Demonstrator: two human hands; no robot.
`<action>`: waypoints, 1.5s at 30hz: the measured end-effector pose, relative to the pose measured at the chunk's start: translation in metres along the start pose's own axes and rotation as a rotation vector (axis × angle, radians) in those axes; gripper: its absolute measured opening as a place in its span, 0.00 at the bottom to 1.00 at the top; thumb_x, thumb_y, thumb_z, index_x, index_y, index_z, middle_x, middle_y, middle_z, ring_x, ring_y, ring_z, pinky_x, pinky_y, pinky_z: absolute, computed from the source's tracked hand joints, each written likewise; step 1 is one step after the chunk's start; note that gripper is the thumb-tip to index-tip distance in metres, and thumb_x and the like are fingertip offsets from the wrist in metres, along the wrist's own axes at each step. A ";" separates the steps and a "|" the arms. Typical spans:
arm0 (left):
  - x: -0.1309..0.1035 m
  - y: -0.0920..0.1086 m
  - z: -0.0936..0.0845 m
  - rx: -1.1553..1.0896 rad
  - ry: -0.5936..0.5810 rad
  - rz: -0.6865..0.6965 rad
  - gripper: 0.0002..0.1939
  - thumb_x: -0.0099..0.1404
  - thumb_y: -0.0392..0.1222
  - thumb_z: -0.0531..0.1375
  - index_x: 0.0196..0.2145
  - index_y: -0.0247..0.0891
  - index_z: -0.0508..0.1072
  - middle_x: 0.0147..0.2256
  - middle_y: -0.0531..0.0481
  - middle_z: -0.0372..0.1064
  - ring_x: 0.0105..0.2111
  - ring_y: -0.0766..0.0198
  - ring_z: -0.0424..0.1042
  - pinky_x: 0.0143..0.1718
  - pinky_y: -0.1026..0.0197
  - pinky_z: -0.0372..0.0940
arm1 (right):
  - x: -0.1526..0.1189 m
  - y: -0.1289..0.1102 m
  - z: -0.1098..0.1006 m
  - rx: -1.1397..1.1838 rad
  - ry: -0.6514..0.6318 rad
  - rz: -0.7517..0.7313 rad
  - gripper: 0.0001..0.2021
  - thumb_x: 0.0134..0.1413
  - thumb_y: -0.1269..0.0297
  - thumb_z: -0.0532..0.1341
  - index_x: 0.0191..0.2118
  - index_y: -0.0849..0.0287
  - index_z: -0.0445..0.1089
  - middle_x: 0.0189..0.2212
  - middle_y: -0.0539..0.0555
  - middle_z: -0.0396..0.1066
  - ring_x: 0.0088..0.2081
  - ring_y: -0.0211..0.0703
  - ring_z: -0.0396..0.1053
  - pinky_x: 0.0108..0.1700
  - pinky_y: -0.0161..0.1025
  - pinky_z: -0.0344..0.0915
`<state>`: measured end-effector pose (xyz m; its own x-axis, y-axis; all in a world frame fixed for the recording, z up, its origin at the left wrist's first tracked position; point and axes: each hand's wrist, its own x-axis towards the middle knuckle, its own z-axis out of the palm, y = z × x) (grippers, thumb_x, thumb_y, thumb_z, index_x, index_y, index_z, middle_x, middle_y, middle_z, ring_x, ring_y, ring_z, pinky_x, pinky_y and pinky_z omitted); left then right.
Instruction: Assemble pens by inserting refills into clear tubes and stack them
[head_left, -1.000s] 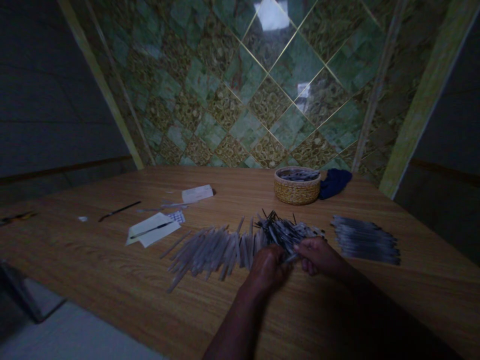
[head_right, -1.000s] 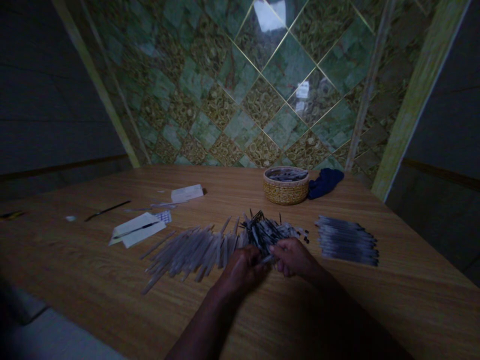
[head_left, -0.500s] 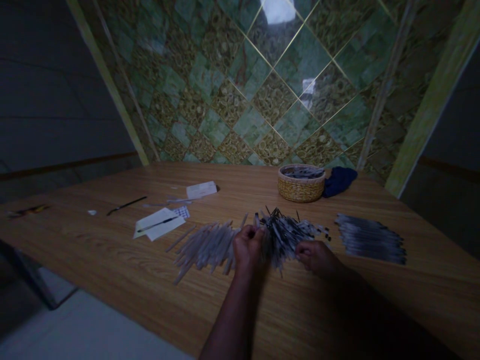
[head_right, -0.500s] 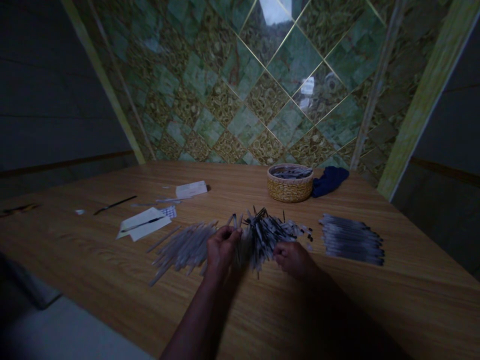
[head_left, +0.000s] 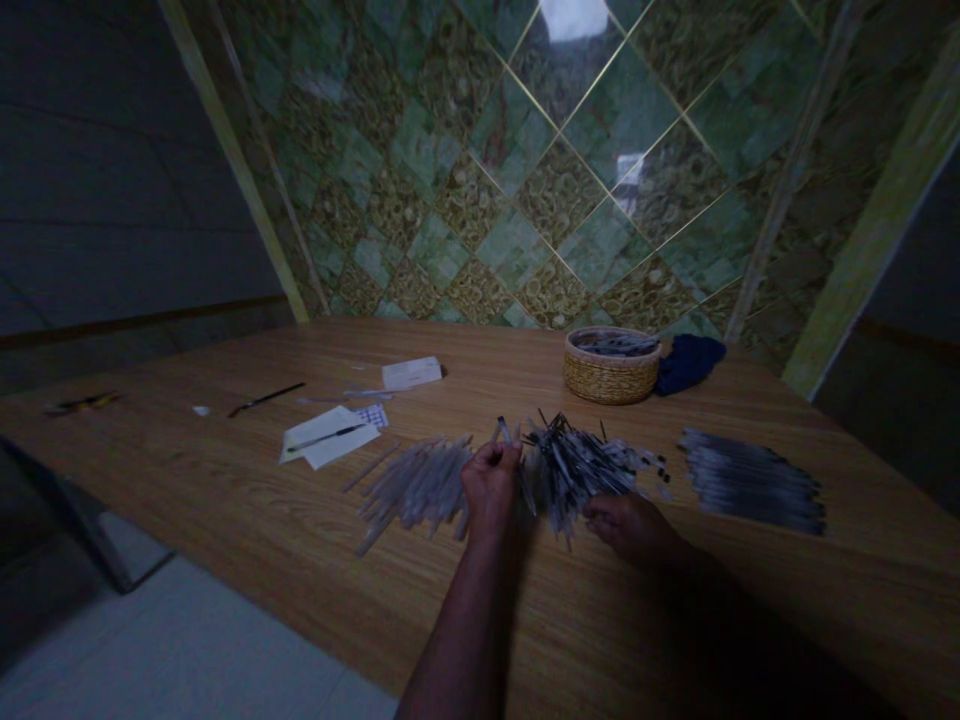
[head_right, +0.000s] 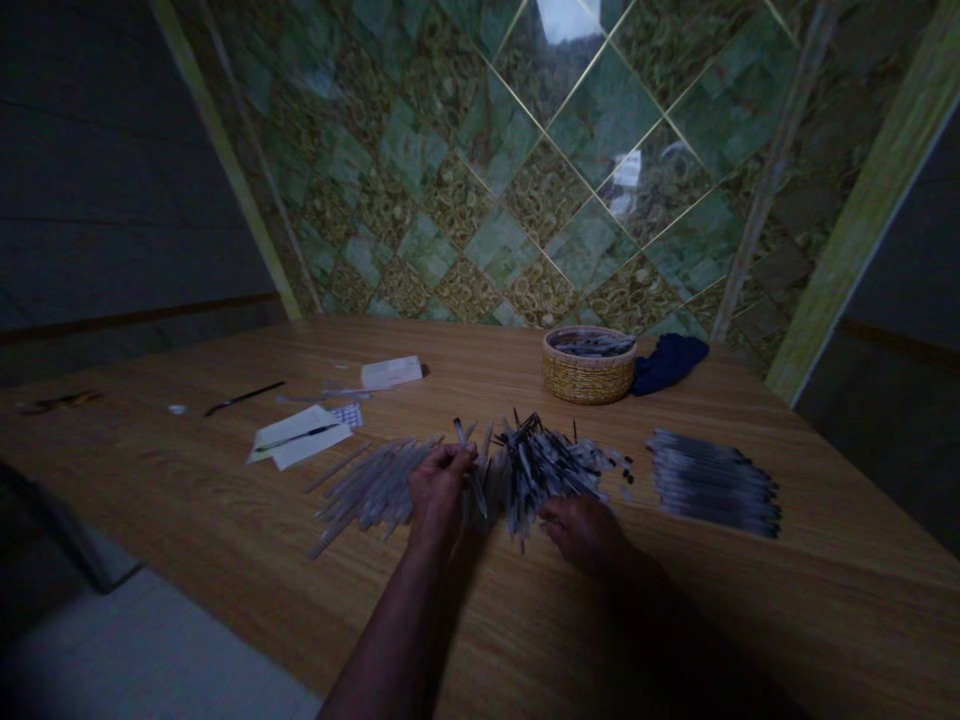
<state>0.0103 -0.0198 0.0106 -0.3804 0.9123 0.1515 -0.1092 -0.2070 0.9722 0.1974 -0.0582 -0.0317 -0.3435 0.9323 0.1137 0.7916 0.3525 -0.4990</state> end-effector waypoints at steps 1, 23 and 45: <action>0.001 -0.001 0.000 0.008 -0.001 0.003 0.14 0.44 0.48 0.65 0.18 0.33 0.69 0.16 0.55 0.62 0.18 0.70 0.60 0.20 0.68 0.53 | 0.000 -0.001 0.001 -0.009 -0.008 0.001 0.11 0.51 0.67 0.53 0.36 0.58 0.73 0.29 0.53 0.74 0.32 0.42 0.70 0.32 0.34 0.58; -0.002 0.002 0.000 -0.015 0.017 -0.044 0.13 0.45 0.47 0.64 0.20 0.33 0.71 0.17 0.54 0.64 0.17 0.71 0.60 0.19 0.68 0.54 | 0.002 -0.007 0.011 -0.235 -0.058 -0.007 0.15 0.54 0.64 0.53 0.45 0.51 0.71 0.36 0.54 0.76 0.37 0.47 0.72 0.36 0.37 0.60; 0.000 0.000 0.000 -0.006 0.011 -0.037 0.12 0.46 0.45 0.64 0.18 0.33 0.70 0.16 0.54 0.64 0.17 0.71 0.60 0.20 0.67 0.53 | 0.001 -0.007 0.012 -0.284 -0.067 0.007 0.16 0.54 0.65 0.52 0.47 0.53 0.70 0.38 0.58 0.76 0.38 0.50 0.72 0.37 0.40 0.61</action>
<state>0.0102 -0.0202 0.0102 -0.3857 0.9157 0.1132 -0.1292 -0.1751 0.9760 0.1850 -0.0609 -0.0386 -0.3628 0.9305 0.0495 0.9006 0.3638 -0.2380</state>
